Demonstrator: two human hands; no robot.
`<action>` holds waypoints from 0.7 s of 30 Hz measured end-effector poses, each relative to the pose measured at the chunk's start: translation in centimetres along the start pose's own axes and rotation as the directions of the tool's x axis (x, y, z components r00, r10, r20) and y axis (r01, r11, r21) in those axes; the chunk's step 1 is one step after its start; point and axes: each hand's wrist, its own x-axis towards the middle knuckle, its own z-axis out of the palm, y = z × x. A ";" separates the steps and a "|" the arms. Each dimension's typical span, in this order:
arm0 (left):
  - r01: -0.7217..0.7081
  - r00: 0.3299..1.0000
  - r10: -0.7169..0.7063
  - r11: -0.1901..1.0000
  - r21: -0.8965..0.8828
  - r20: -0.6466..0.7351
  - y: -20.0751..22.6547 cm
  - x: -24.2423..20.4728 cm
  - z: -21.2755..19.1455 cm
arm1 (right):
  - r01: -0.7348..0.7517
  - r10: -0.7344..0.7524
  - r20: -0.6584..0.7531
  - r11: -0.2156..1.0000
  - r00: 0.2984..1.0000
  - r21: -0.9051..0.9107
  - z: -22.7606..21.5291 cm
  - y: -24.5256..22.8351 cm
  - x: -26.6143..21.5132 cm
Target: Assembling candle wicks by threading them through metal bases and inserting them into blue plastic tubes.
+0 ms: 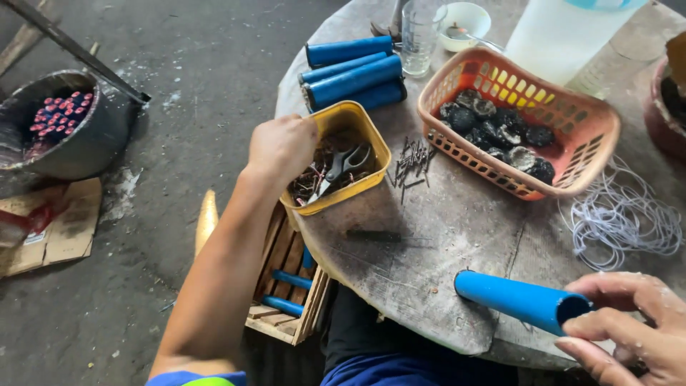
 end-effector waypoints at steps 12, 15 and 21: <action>0.006 0.992 -0.015 0.997 0.073 0.124 -0.1 2.1 2.5 | 0.058 -0.058 0.009 0.998 0.998 0.003 0.0 -0.6 0.9; -0.057 0.992 0.051 0.997 0.049 0.120 -1.4 3.2 4.6 | 0.053 -0.053 0.014 0.998 0.998 0.023 0.0 -1.1 1.1; 0.033 0.977 -0.017 0.997 -0.073 0.211 1.8 0.5 1.2 | 0.034 -0.034 -0.001 0.998 0.999 0.044 0.2 -2.0 1.2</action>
